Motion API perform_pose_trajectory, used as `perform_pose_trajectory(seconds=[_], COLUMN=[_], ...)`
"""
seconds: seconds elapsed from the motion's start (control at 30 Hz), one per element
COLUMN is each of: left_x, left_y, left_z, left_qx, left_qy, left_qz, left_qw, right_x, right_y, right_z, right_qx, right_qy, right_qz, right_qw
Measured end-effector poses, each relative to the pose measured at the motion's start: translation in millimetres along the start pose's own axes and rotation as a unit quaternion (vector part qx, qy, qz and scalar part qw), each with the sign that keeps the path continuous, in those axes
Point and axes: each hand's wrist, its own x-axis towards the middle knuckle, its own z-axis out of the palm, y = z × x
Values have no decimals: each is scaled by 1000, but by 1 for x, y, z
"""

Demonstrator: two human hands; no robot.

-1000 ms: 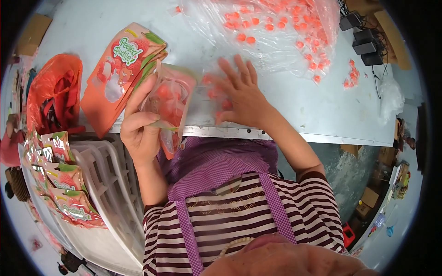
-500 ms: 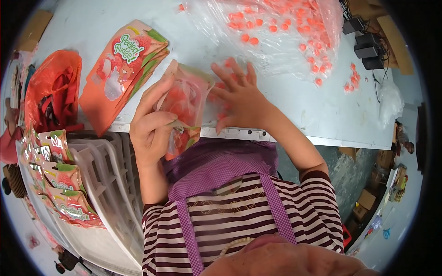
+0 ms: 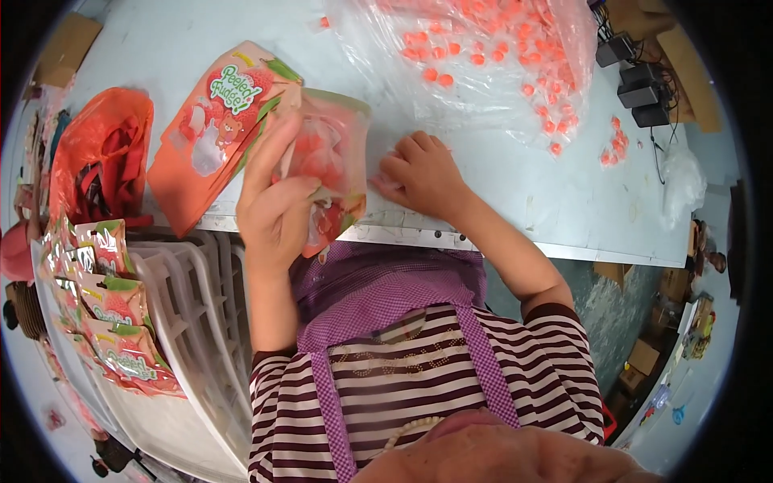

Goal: Packaging small pink heart-shaped candies into colorful plastic pouches and stacking them into a tray.

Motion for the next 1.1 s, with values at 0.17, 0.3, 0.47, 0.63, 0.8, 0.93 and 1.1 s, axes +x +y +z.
perform_pose_trajectory(seconds=[0.17, 0.3, 0.47, 0.63, 0.8, 0.93, 1.1], left_x=[-8, -4, -5, -10, -3, -5, -9], left_y=[-19, -23, -23, -26, -11, -15, -18], left_z=[12, 21, 26, 35, 33, 33, 37], left_qx=[-26, -46, -17, -45, -10, -8, -41], left_qy=[-33, -56, -125, -102, -85, -72, -54], left_qz=[-54, -15, -4, -5, -37, -43, -63], left_qw=[998, 997, 992, 994, 996, 996, 996], right_x=[2, 9, 45, 68, 65, 66, 56], right_y=[6, 11, 3, -32, -30, -34, -33], right_z=[-8, -24, -70, -60, -36, -36, -27], right_qx=[85, 434, 801, 816, 455, 466, 561], right_qy=[77, 199, 216, 222, 282, 262, 251], right_qz=[25, 339, 285, 292, 172, 164, 216], right_qw=[993, 810, 480, 447, 827, 829, 759])
